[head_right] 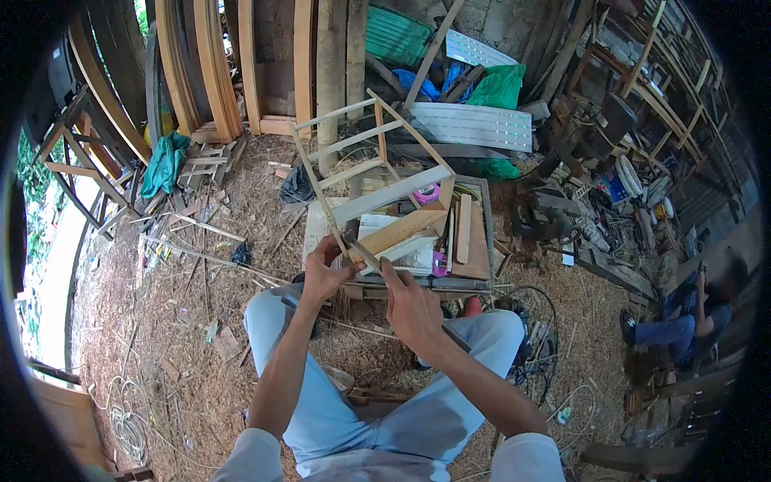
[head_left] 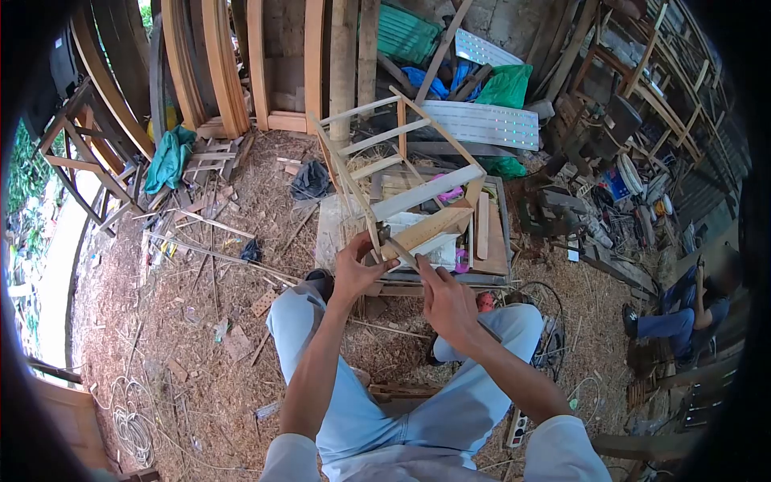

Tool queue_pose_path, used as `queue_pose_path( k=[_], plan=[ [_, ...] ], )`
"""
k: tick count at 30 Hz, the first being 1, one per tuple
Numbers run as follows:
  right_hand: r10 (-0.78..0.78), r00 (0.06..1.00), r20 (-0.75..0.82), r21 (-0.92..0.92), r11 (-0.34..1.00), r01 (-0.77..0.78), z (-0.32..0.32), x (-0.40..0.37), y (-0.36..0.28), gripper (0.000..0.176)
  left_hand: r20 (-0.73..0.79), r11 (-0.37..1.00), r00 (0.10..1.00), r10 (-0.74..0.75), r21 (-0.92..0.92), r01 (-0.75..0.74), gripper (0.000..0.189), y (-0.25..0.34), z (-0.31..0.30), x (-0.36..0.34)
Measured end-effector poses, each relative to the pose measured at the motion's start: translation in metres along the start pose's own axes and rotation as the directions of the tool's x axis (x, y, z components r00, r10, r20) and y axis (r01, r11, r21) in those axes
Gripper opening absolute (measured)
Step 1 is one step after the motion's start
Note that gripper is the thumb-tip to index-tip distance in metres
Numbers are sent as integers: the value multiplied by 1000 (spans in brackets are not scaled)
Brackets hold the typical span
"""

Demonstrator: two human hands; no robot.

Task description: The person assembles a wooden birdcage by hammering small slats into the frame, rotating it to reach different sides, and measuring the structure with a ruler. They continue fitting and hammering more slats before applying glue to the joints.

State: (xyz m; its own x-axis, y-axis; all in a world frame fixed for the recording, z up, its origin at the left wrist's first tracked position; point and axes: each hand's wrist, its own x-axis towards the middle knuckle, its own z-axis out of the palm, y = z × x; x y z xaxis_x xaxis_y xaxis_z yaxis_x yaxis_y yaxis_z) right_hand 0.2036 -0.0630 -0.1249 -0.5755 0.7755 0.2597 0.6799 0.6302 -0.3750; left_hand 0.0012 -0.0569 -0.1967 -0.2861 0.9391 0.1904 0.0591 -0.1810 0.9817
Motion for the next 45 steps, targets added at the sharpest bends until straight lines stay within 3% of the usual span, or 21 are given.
queue_pose_path(
  k=[3, 7, 9, 12, 15, 21, 24, 27, 30, 33, 37, 40, 42, 43, 45],
  plan=[
    [-4, 999, -52, 13, 1000, 5, 0, -4, -4, 50, -11, 998, 999, 54, -40, -54, 62, -4, 2, 1],
    [15, 1000, -6, 12, 1000, -14, 0, 0, -2, 50, 1, 999, 999, 37, 10, -37, 61, -1, 1, 1],
    [0, 996, -87, 42, 999, 4, 3, -4, -2, 51, -1, 1000, 1000, 22, 9, -22, 61, -1, 3, 1],
    [43, 998, 34, -11, 999, -43, -2, 0, -3, 49, 14, 997, 999, 33, 65, -34, 61, 5, 1, -2],
    [21, 998, -54, 21, 1000, -20, 6, -3, 1, 49, -18, 996, 1000, -7, 93, 9, 60, 7, 4, -1],
    [2, 996, -86, 36, 999, 1, 7, -4, 3, 48, -17, 992, 999, 30, 123, -27, 60, -3, 3, 0],
    [12, 1000, 11, 7, 1000, -12, 0, 0, 2, 47, 19, 987, 997, 76, 143, -78, 60, -2, 2, 0],
    [31, 997, -71, 64, 998, -27, 0, -2, -2, 47, -7, 988, 999, 39, 147, -38, 59, -1, 3, -1],
    [27, 999, -17, 18, 999, -27, 5, -1, 6, 46, 1, 981, 998, 70, 179, -69, 57, -1, 1, -4],
    [64, 994, -84, 64, 996, -58, 0, -2, -1, 43, -14, 988, 994, 107, 115, -104, 56, -6, 4, -1],
    [50, 996, -69, 41, 998, -48, 10, 0, 14, 39, -4, 978, 994, 111, 178, -109, 58, -11, 2, 0],
    [22, 987, -160, 111, 994, -4, 8, -9, 19, 34, -19, 989, 995, 95, 118, -93, 59, -15, 5, 0],
    [59, 949, -310, 294, 955, 36, 8, -14, 28, 30, -19, 994, 997, 75, 85, -73, 61, -18, 5, 0],
    [63, 948, -311, 292, 956, 32, 10, -15, 37, 30, -32, 992, 994, 104, 75, -101, 60, -21, 5, 0],
    [204, 924, -323, 356, 931, -81, 9, -12, 54, 26, -38, 989, 990, 133, 69, -130, 59, -21, 7, 0]
  ],
)
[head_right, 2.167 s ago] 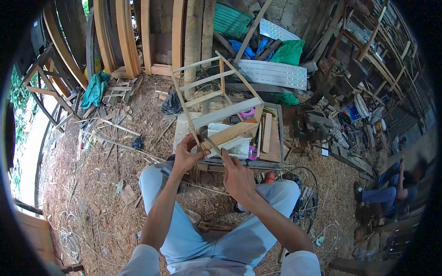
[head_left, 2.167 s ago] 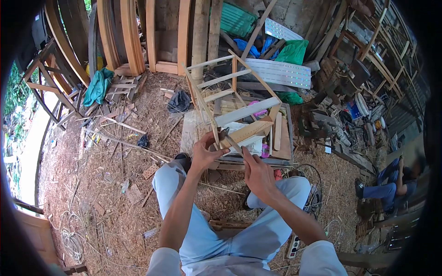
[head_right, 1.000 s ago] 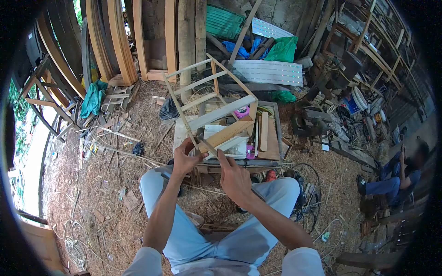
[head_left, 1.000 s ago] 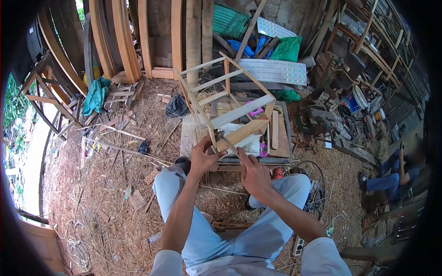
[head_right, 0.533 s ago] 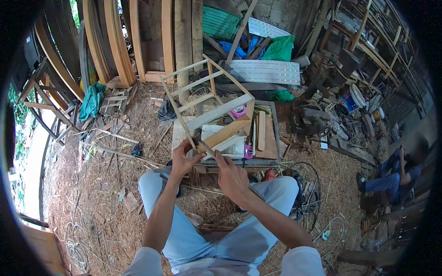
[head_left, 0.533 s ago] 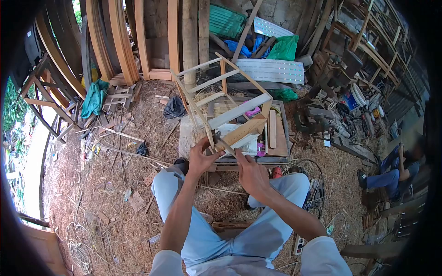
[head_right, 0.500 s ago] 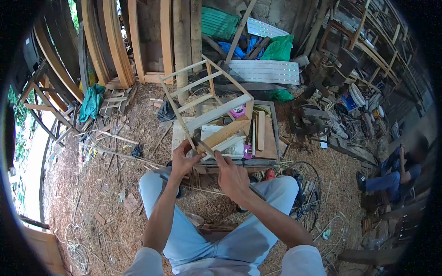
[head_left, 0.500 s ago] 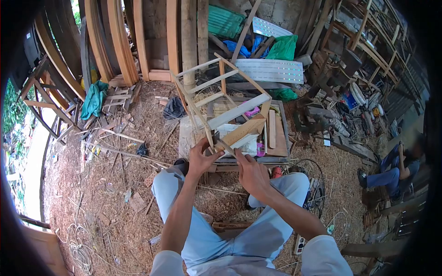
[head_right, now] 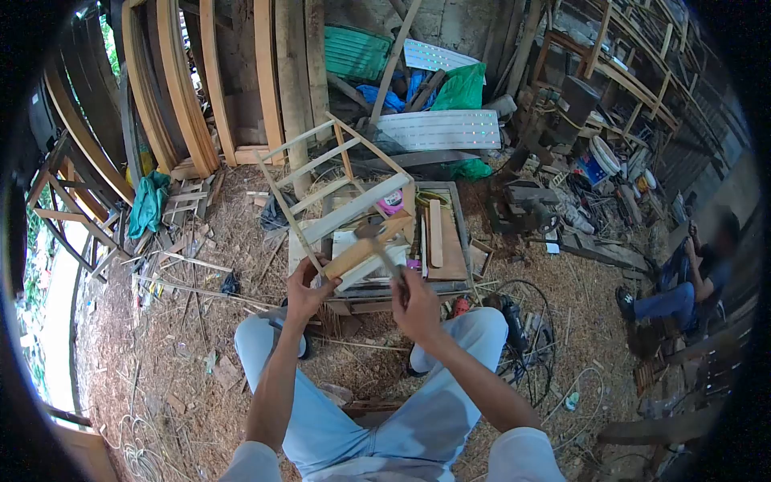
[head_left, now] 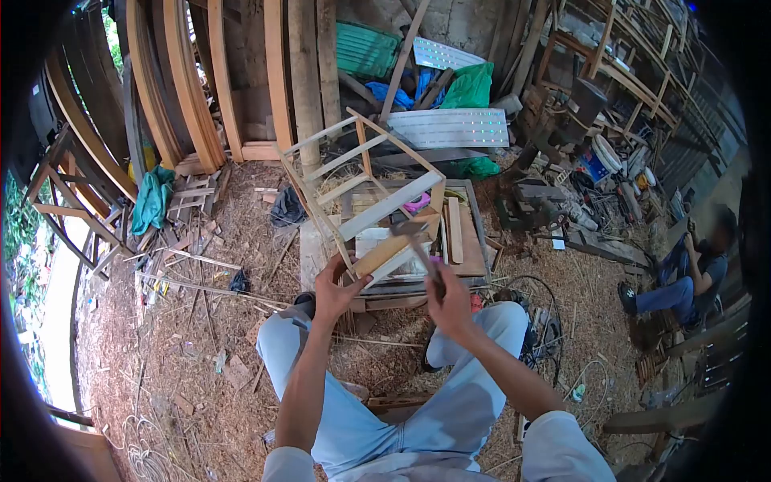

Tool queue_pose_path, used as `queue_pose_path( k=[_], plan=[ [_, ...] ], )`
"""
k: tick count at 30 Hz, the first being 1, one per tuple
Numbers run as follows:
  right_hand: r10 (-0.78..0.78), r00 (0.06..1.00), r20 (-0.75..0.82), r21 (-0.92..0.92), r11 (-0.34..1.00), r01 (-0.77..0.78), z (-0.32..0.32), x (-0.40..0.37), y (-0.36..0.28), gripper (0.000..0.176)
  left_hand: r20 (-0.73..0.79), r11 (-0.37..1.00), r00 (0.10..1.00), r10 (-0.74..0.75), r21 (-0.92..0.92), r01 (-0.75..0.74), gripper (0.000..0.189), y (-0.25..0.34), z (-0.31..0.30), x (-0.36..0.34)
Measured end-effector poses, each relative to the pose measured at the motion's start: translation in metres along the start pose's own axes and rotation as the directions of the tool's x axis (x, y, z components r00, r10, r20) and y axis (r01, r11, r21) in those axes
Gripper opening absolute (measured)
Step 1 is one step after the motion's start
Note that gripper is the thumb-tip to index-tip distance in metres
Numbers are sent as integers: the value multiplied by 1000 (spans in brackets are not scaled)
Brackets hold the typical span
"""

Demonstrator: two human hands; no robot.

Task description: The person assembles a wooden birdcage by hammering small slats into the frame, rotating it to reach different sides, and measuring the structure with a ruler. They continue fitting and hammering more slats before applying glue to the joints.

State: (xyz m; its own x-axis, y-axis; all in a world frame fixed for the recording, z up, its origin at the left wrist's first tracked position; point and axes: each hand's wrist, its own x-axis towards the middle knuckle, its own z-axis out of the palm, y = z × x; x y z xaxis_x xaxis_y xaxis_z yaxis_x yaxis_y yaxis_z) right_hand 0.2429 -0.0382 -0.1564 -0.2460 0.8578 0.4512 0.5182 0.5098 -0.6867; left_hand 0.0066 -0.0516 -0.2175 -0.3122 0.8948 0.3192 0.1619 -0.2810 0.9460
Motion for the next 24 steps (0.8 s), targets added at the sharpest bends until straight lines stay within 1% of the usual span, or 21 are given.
queue_pose_path(
  k=[1, 3, 4, 5, 7, 8, 9, 11, 12, 13, 15, 16, 17, 19, 20, 22, 23, 24],
  plan=[
    [5, 1000, -2, 3, 1000, -5, -4, 3, 2, 26, -7, 999, 1000, -20, 25, 20, 61, 3, 0, -1],
    [39, 996, -83, 60, 998, -34, -16, 14, 5, 25, -8, 998, 999, -33, 50, 34, 62, 4, -1, 0],
    [5, 995, -98, -57, 998, -11, -23, 16, 12, 26, -13, 999, 999, -31, 10, 31, 63, 2, 0, 0],
    [5, 995, -104, -61, 998, -11, -31, 20, 15, 26, -18, 999, 999, -29, -30, 28, 63, 0, 0, 0],
    [-5, 999, -43, -265, 964, -6, -44, 31, 17, 28, -6, 998, 999, -35, -43, 34, 62, 0, -1, 0],
    [31, 999, -23, -327, 944, -37, -47, 37, 20, 28, 5, 998, 999, -45, -52, 45, 62, -1, 0, 0],
    [38, 999, -29, -331, 942, -45, -50, 40, 22, 28, 15, 997, 999, -45, -55, 46, 62, 1, 1, 0],
    [116, 992, 48, -411, 908, -87, -53, 46, 26, 26, 0, 998, 1000, -32, -60, 32, 62, 3, 2, -1],
    [53, 998, 25, -428, 903, -38, -52, 49, 28, 26, 3, 998, 1000, -30, -59, 30, 62, 5, 1, 0],
    [59, 998, 25, -429, 903, -43, -52, 46, 28, 26, 8, 997, 999, -38, -62, 39, 61, 7, 0, -3],
    [65, 998, -7, -394, 917, -63, -53, 50, 25, 25, 13, 997, 999, -30, -72, 31, 61, 7, 2, 0],
    [10, 999, -41, -377, 926, -25, -51, 50, 32, 24, 3, 998, 1000, -29, -60, 29, 60, 6, 1, -1],
    [7, 999, -50, -378, 926, -25, -51, 51, 35, 24, -4, 999, 1000, -26, -48, 26, 59, 5, 1, -1],
    [84, 995, -51, -238, 967, -94, -51, 45, 39, 24, 6, 999, 999, -33, -37, 33, 58, 9, 2, -2],
    [81, 995, -55, -236, 967, -91, -49, 42, 38, 24, 8, 999, 999, -36, -26, 36, 57, 11, 1, -1],
    [241, 961, -134, -25, 969, -246, -47, 40, 36, 22, 20, 1000, 1000, -11, -17, 11, 55, 8, 0, 1],
    [238, 962, -138, -27, 970, -243, -47, 42, 37, 22, 32, 1000, 999, 0, -12, 1, 54, 5, 2, 1],
    [346, 936, -64, 20, 938, -345, -46, 39, 36, 21, 35, 1000, 999, -9, -11, 9, 54, 4, 3, -3]
  ],
)
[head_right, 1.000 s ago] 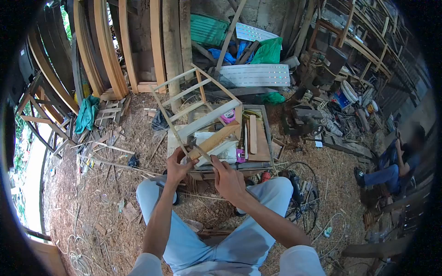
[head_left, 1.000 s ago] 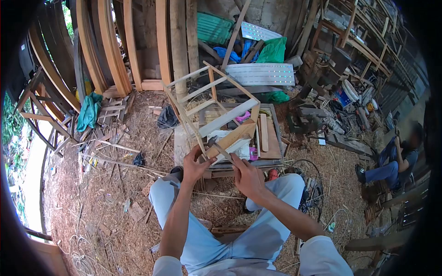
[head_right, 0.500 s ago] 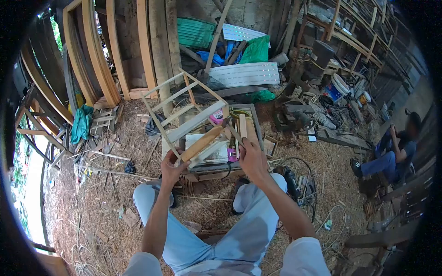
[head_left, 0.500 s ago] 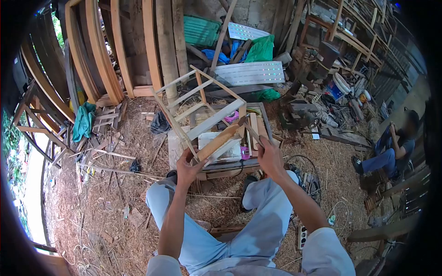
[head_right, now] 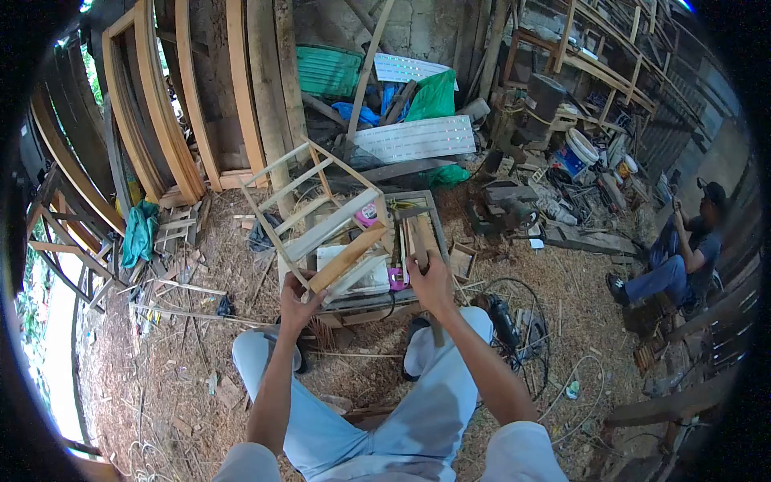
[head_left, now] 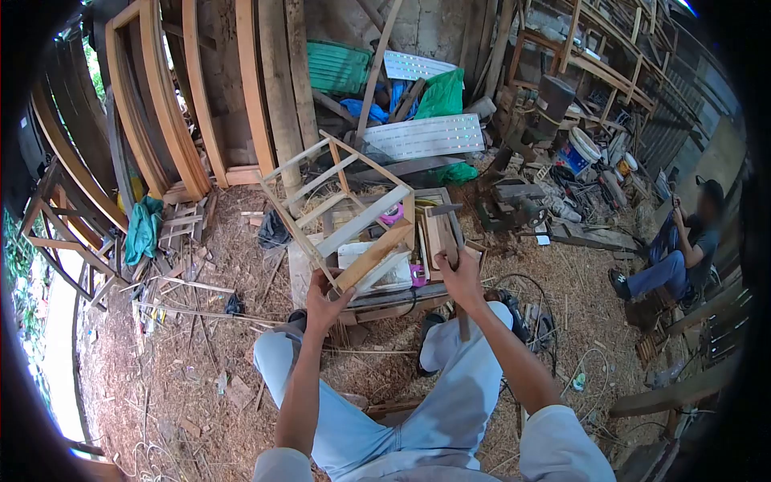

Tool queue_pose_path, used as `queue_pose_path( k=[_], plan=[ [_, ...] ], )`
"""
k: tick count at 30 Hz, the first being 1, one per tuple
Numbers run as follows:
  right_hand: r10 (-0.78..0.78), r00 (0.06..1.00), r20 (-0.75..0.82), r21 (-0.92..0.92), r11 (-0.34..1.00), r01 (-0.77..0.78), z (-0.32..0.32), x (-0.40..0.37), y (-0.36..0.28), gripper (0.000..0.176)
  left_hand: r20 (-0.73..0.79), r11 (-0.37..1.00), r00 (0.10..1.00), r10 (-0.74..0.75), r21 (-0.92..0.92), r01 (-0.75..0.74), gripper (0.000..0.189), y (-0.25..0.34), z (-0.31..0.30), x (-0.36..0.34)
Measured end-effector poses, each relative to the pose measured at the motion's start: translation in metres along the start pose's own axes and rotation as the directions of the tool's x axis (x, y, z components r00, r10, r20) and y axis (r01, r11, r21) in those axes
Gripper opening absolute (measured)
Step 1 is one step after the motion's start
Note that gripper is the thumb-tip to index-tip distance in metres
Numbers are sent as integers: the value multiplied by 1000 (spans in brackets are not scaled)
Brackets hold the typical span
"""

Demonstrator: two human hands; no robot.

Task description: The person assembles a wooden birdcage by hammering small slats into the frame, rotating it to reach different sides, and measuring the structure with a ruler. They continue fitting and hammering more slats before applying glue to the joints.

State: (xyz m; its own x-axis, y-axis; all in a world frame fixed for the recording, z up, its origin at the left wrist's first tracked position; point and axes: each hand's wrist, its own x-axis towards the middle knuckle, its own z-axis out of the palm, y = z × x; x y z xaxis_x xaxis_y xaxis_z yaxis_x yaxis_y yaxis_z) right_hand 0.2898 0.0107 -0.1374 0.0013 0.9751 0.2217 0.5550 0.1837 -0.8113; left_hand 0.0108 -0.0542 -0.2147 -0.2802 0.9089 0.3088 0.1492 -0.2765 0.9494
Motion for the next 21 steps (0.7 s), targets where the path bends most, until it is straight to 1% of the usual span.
queue_pose_path(
  k=[1, 2, 3, 5, 6, 7, 9, 10, 11, 13, 14, 15, 17, 18, 19, 21],
  plan=[
    [93, 993, 71, 36, 995, -96, 1, 5, -1, 21, 28, 999, 1000, 14, -39, -13, 53, 2, 1, 5],
    [78, 997, 21, 160, 984, -80, 19, 7, 24, 21, 54, 997, 998, 27, -71, -23, 51, 5, -1, 9],
    [73, 997, 28, 169, 983, -77, 26, 7, 24, 21, 47, 998, 998, 29, -62, -26, 51, 12, -3, 12],
    [215, 973, 87, 299, 926, -232, 43, -2, 29, 20, 104, 990, 994, -34, 137, 20, 50, 20, -8, 9],
    [193, 972, 132, 371, 900, -229, 54, -6, 29, 19, 155, 987, 988, 16, 158, -40, 46, 24, -12, 10],
    [188, 971, 151, 375, 897, -232, 63, -13, 30, 19, 140, 985, 990, 9, 170, -33, 46, 29, -20, 11],
    [143, 971, 189, 502, 836, -221, 80, -24, 29, 22, 229, 977, 955, -190, 138, 162, 40, 39, -38, 16],
    [161, 968, 195, 495, 836, -238, 89, -29, 27, 27, 298, 970, 937, -182, 211, 121, 39, 45, -45, 20],
    [157, 968, 198, 499, 833, -238, 96, -32, 25, 27, 294, 969, 938, -182, 216, 120, 39, 42, -46, 22],
    [206, 963, 174, 595, 757, -270, 105, -38, 8, 18, 342, 994, 935, -96, 75, 75, 40, 39, -45, 30],
    [220, 961, 167, 617, 737, -276, 107, -38, -1, 20, 351, 994, 934, -69, 103, 35, 43, 39, -46, 34],
    [213, 964, 159, 623, 736, -265, 113, -35, -1, 20, 353, 994, 934, -59, 104, 23, 43, 46, -42, 37],
    [108, 994, 35, 507, 855, -111, 128, -26, 10, 24, 269, 981, 956, -117, 181, 69, 44, 64, -32, 40],
    [56, 998, -39, 400, 916, -36, 129, -25, 11, 25, 271, 970, 957, -107, 240, 41, 47, 71, -28, 47],
    [52, 998, -42, 402, 915, -31, 130, -26, 12, 25, 270, 970, 958, -102, 241, 35, 47, 73, -26, 51],
    [-51, 968, -247, 194, 976, 101, 133, -26, 11, 26, 297, 965, 954, 36, 238, -111, 46, 77, -25, 67]
  ],
)
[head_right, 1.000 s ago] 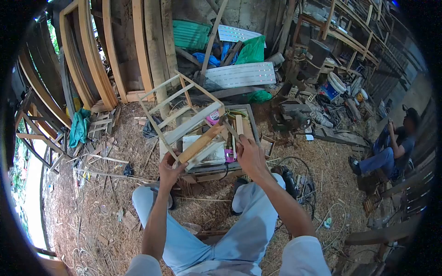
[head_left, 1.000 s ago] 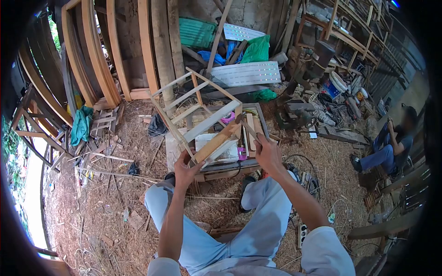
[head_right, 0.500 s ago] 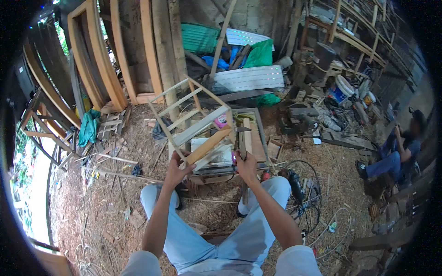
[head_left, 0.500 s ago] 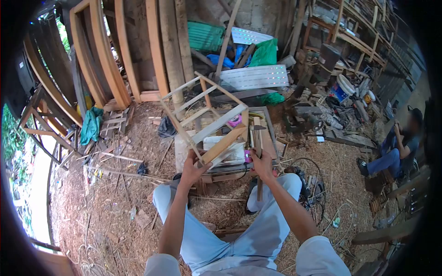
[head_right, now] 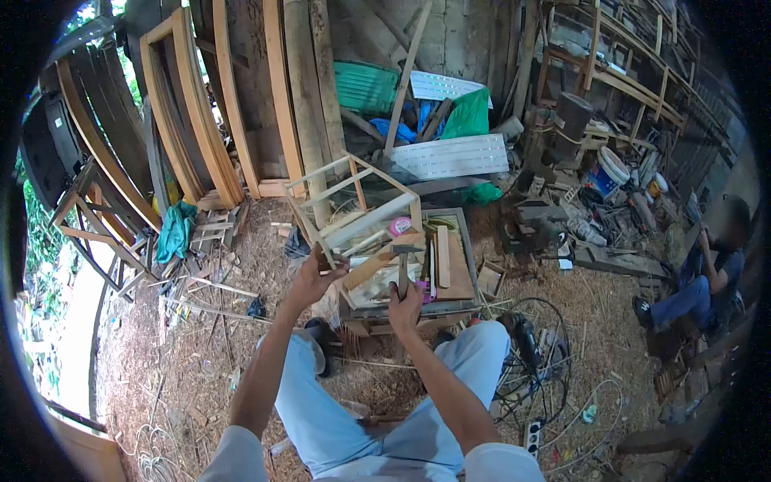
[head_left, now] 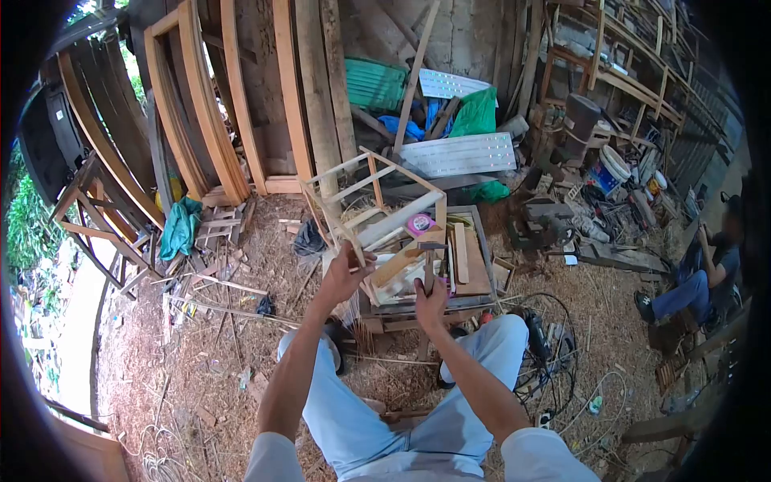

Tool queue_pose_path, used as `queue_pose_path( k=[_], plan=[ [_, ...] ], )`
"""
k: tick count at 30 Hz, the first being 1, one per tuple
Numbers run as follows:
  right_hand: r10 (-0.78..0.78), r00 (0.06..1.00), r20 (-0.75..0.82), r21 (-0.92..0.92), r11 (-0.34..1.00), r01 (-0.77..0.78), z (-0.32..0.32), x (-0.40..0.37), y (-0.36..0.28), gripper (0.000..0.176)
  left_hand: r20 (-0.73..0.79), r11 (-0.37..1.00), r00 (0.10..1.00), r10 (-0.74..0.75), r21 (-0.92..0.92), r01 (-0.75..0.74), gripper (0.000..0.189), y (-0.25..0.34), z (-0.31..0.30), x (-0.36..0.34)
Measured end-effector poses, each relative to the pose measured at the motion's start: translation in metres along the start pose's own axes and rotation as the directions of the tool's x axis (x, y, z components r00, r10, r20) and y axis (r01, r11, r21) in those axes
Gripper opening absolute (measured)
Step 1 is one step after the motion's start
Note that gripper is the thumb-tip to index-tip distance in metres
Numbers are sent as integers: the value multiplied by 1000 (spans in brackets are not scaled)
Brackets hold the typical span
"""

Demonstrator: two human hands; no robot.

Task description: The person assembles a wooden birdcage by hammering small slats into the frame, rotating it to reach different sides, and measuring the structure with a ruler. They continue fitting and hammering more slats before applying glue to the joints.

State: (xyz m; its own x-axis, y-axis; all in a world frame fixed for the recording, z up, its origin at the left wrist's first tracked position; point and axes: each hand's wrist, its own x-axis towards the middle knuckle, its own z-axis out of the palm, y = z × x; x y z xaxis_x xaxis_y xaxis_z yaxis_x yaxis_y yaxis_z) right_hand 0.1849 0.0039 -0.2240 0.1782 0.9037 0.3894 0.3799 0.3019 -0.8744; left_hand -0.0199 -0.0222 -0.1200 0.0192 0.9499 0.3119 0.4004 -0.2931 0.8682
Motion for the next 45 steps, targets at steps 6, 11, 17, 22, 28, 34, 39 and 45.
queue_pose_path(
  k=[6, 11, 17, 22, 28, 34, 39, 45],
  plan=[
    [236, 968, -86, 224, 951, -212, 4, 12, -29, 34, -4, 978, 994, 110, -175, -109, 51, 51, -29, 56],
    [220, 967, 130, 824, 518, -228, -15, 65, -97, 46, -93, 887, 995, -18, -460, -27, 47, 133, -48, 86],
    [8, 975, 222, 804, 564, -187, -60, 109, -173, 42, -208, 693, 978, -4, -706, -147, 38, 139, -46, 75],
    [-23, 962, 273, 586, 797, -148, -70, 155, -143, 41, -252, 631, 957, -144, -768, -107, 40, 111, -9, 35],
    [10, 808, 588, 578, 694, -429, -110, 221, -151, 46, 343, 914, 892, -295, -172, 368, 35, 187, -24, -36],
    [-180, 582, 793, 495, 746, -444, -87, 255, -141, 44, 127, 673, 874, 468, 589, -446, 38, 204, -71, 22],
    [-199, 537, 820, 435, 826, -359, -64, 288, -172, 44, 207, 504, 853, 480, 730, -461, 44, 178, -85, 76],
    [-229, 403, 886, 418, 771, -480, -53, 306, -193, 35, 341, 544, 840, 422, 646, -536, 24, 195, -84, 116]
  ],
)
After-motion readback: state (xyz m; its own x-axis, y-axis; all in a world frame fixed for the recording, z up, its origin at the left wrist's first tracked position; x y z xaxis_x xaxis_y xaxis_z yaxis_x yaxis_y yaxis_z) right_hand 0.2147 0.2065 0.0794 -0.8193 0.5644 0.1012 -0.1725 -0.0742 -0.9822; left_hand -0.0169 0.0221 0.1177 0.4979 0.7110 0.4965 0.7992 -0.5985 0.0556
